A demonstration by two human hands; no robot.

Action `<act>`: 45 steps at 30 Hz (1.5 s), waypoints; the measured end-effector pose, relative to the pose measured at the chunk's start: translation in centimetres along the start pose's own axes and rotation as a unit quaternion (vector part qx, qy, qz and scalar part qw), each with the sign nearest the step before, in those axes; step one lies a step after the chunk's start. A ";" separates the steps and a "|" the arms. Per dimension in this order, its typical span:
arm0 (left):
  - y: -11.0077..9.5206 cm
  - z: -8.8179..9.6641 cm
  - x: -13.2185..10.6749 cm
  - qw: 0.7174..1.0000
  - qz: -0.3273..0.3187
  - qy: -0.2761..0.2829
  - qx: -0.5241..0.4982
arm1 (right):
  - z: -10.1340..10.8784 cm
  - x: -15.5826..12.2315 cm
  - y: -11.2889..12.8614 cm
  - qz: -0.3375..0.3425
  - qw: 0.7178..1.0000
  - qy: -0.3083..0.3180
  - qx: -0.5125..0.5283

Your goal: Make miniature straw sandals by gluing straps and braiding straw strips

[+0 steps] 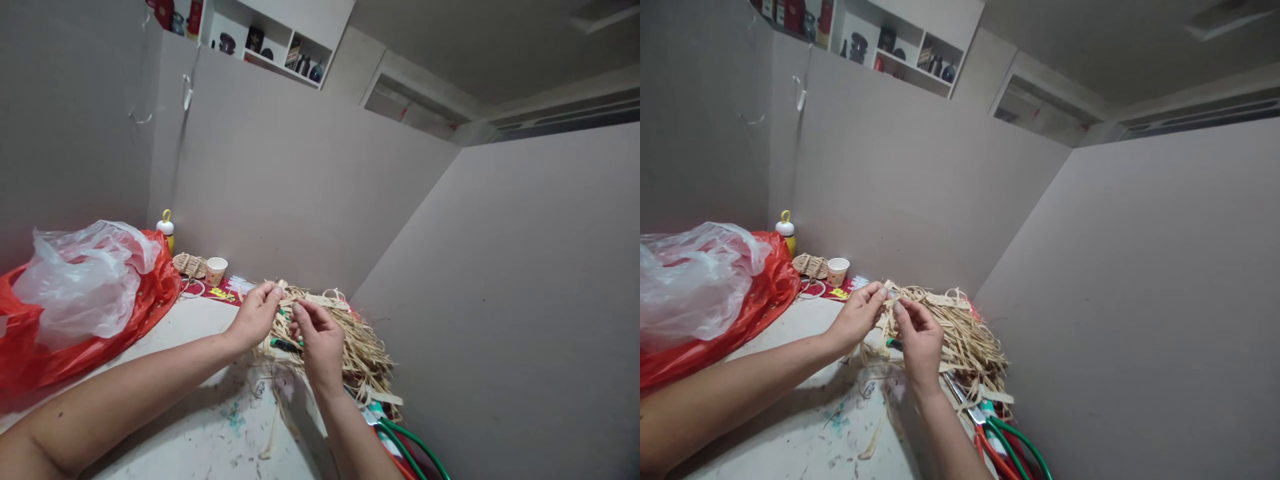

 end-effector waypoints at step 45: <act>0.3 -0.8 -0.7 0.935 -0.153 0.085 0.309 | -0.1 0.2 -1.9 -0.059 0.989 -0.020 0.133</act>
Point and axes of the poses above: each hand's wrist, its own x-axis towards the middle knuckle, its own z-axis out of the back of the hand, y = z × x, the point moved 5 cm from there along x, towards the middle knuckle, and after that the axes turned 9 degrees about -x, right-handed, at the moved point
